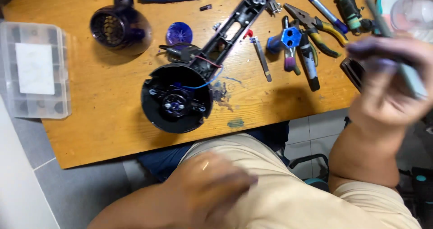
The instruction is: Repairing a hair dryer by disassembling its internal components using a screwdriver and pliers
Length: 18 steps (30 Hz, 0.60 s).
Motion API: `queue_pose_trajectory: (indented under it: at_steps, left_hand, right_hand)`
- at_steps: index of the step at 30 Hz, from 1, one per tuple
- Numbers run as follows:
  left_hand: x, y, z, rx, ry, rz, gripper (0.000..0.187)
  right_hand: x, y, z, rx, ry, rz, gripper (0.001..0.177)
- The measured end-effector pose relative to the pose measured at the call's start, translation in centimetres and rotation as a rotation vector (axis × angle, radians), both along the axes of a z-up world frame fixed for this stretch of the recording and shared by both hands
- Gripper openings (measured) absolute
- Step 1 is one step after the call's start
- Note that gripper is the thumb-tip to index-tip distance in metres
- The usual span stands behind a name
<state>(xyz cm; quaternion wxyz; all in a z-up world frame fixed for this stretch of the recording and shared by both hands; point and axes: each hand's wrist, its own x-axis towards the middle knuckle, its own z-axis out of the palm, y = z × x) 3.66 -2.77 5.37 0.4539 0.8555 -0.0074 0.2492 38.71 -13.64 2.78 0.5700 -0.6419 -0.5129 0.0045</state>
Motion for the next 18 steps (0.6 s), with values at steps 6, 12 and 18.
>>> queue_pose_trajectory:
  at_steps: [6, 12, 18]
  left_hand:
    - [4.3, -1.2, -8.8, -0.283, 0.161, 0.072, 0.012]
    - [4.2, -0.3, -11.8, -0.299, 0.260, 0.115, 0.019]
    - [4.1, -0.5, -12.8, -0.343, 0.295, 0.215, 0.004]
  right_hand:
    - [2.3, 2.8, -1.5, -0.193, -0.022, 0.146, 0.036]
    - [4.2, 4.2, -2.9, -0.214, -0.002, 0.230, 0.044]
    - [3.5, 4.5, -3.1, -0.233, 0.073, 0.230, 0.037]
